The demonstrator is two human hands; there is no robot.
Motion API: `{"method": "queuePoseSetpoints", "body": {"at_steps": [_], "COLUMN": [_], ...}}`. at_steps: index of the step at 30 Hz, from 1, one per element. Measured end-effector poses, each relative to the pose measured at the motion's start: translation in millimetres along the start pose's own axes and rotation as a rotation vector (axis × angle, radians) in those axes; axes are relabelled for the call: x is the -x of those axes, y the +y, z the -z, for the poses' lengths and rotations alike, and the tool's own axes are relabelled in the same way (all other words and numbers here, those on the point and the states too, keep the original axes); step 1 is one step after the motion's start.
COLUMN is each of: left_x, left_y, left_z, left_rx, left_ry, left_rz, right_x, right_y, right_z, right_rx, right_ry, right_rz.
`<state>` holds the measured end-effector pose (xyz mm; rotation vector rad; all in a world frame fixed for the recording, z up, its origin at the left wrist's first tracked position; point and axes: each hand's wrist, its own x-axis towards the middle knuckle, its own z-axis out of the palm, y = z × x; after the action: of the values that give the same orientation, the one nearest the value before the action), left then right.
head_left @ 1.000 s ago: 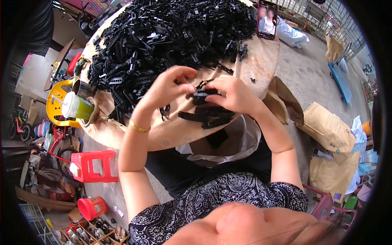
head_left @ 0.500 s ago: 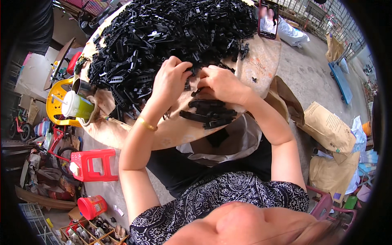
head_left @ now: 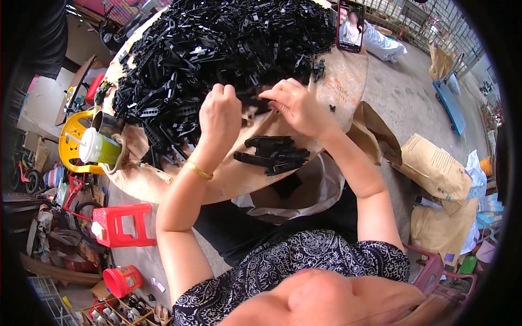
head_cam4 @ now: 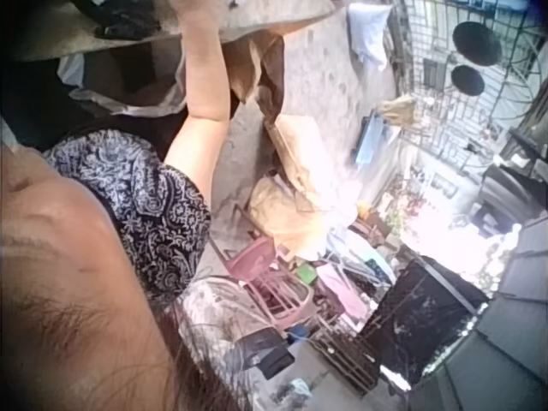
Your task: The recorder is assembling small black plastic components by snapping them together at a table.
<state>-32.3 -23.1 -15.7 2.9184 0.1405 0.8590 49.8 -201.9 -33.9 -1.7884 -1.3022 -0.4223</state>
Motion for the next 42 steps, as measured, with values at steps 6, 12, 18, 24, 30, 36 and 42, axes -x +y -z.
{"method": "queuePoseSetpoints", "body": {"at_steps": [6, 12, 18, 24, 30, 36, 42], "left_x": [5.5, 0.3, 6.9, 8.2, 10.5, 9.3, 8.5], "left_y": [-8.3, -15.7, 2.0, 2.1, 3.2, 6.9, 9.2], "left_z": [2.1, 5.2, -0.6, -6.1, -8.0, 0.0, 8.7], "left_rx": [0.226, 0.624, 1.14, 0.994, 1.366, 1.253, 1.274], "left_ry": [0.075, -0.098, -0.25, -0.189, -0.141, -0.19, -0.137], "left_rz": [-0.03, 0.19, 0.45, 0.437, 0.376, 0.288, 0.121], "right_x": [1.4, 0.2, 1.2, 2.8, 2.8, 5.7, -2.9], "right_y": [-0.7, -5.4, -5.5, -12.3, -4.5, -6.7, -7.2], "right_z": [-7.9, -7.2, -11.7, -10.3, -12.0, -8.5, -0.7], "right_rx": [-0.042, -0.061, 0.0, -0.178, -0.164, -0.256, -0.108], "right_ry": [-0.059, 0.036, 0.154, 0.124, 0.097, 0.064, 0.249], "right_rz": [-0.006, 0.023, 0.023, -0.097, -0.07, -0.177, -0.014]}}
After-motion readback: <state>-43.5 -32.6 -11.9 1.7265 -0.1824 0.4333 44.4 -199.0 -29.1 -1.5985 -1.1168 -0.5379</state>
